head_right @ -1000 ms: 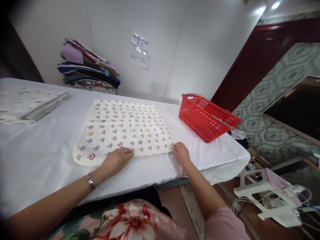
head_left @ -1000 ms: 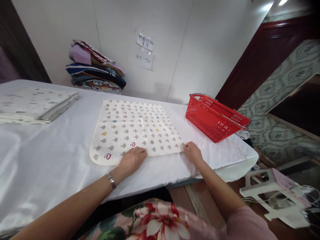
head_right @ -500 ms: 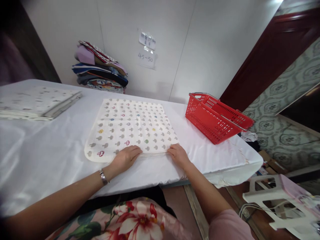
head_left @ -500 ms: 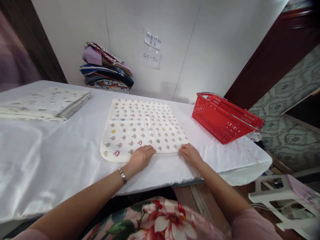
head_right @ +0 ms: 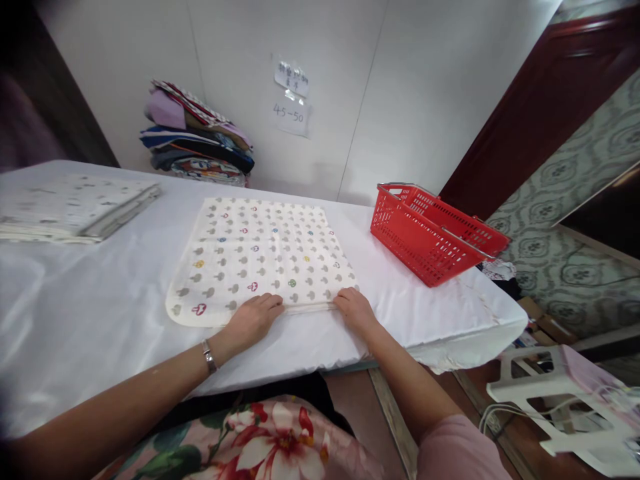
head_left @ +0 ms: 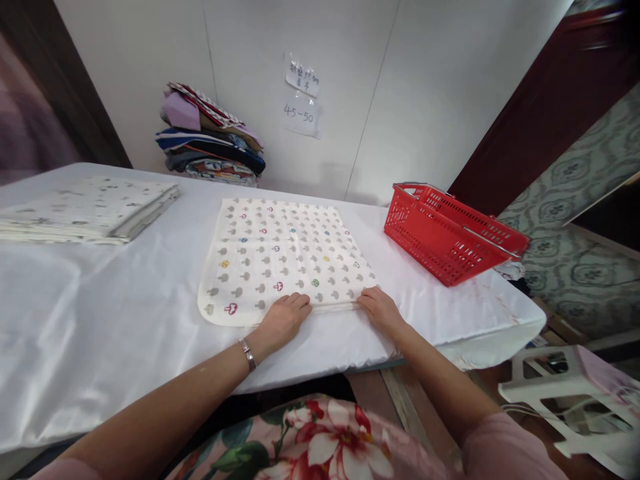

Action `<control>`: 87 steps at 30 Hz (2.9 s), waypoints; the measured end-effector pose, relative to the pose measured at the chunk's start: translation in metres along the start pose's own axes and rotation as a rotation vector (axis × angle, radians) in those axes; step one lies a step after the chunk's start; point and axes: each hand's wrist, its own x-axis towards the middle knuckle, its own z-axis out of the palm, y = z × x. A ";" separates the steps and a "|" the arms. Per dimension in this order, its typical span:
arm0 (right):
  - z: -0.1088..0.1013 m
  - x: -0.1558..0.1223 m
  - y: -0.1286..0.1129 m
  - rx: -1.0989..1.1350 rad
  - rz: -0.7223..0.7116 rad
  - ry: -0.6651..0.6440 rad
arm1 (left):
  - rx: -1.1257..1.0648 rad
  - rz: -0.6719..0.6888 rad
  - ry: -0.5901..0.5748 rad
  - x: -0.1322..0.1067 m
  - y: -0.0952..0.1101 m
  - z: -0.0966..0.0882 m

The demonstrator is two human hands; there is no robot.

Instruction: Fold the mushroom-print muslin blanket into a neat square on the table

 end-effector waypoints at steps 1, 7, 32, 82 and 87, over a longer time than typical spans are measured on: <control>0.000 0.000 0.001 -0.004 -0.008 -0.013 | 0.006 -0.003 -0.006 0.000 0.001 -0.001; -0.003 -0.002 0.003 0.005 -0.058 -0.075 | 0.043 0.012 -0.010 0.004 0.006 -0.006; -0.003 -0.003 -0.001 0.005 -0.095 -0.029 | 0.094 0.075 0.153 0.008 0.007 0.004; 0.010 0.011 -0.020 -0.036 -0.104 -0.045 | 0.116 0.130 0.008 0.022 0.013 0.007; -0.002 -0.008 0.002 0.011 -0.047 -0.003 | 0.093 0.098 -0.031 0.024 0.013 0.007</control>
